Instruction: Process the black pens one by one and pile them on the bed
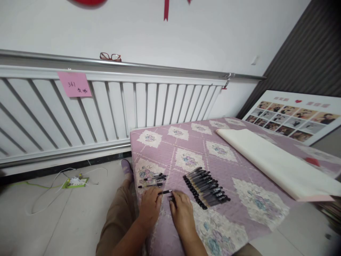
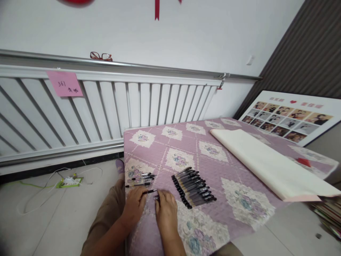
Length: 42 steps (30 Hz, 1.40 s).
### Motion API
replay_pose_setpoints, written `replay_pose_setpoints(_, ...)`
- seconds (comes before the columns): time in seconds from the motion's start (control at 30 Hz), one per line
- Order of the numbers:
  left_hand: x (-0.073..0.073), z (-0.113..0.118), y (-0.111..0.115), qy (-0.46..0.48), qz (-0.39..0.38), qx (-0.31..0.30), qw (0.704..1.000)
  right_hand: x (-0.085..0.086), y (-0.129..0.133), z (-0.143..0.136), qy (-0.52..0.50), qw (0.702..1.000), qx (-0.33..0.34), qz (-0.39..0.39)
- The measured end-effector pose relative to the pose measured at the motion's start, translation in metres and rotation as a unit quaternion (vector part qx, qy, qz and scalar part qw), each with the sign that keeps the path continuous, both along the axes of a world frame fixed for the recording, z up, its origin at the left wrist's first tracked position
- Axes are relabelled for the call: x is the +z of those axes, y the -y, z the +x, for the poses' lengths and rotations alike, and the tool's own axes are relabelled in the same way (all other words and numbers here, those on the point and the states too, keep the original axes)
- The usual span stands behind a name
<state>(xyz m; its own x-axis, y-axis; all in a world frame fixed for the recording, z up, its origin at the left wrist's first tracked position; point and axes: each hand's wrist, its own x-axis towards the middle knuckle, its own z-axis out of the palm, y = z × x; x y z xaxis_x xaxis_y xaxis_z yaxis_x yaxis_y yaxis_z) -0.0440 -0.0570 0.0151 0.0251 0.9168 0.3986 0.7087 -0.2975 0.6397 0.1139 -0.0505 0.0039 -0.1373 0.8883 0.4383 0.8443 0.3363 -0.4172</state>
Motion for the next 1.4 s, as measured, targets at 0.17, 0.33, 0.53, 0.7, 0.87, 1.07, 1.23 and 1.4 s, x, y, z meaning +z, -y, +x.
replay_pose_setpoints(0.17, 0.001, 0.000, 0.000, -0.006, -0.006, -0.001, 1.000, 0.006, 0.001, -0.001, -0.020, 1.000, -0.005, -0.012)
replay_pose_setpoints(0.33, 0.002, -0.001, 0.000, -0.008, -0.016, -0.010, 1.000, 0.005, 0.002, 0.003, -0.124, 0.991, -0.006, -0.045)
replay_pose_setpoints(0.53, 0.005, -0.001, 0.000, -0.007, -0.027, -0.012, 1.000, 0.006, 0.004, 0.016, -0.316, 0.943, -0.038, -0.102)
replay_pose_setpoints(0.7, 0.005, 0.001, 0.000, -0.023, -0.032, -0.005, 0.999, 0.009, 0.003, 0.023, -0.393, 0.911, -0.054, -0.109)
replay_pose_setpoints(0.87, 0.004, 0.003, 0.001, -0.036, -0.031, -0.017, 0.999, 0.016, 0.007, 0.024, -0.398, 0.908, -0.035, -0.130)
replay_pose_setpoints(1.07, 0.006, 0.003, 0.001, -0.049, -0.029, -0.032, 0.998, 0.022, 0.009, 0.020, -0.385, 0.911, -0.011, -0.149)
replay_pose_setpoints(1.23, 0.007, 0.003, 0.002, -0.039, -0.023, -0.025, 0.999, 0.017, 0.008, 0.024, -0.395, 0.908, -0.023, -0.138)
replay_pose_setpoints(1.4, 0.008, 0.003, 0.002, -0.037, -0.014, -0.030, 0.999, 0.016, 0.007, 0.024, -0.399, 0.908, -0.042, -0.117)
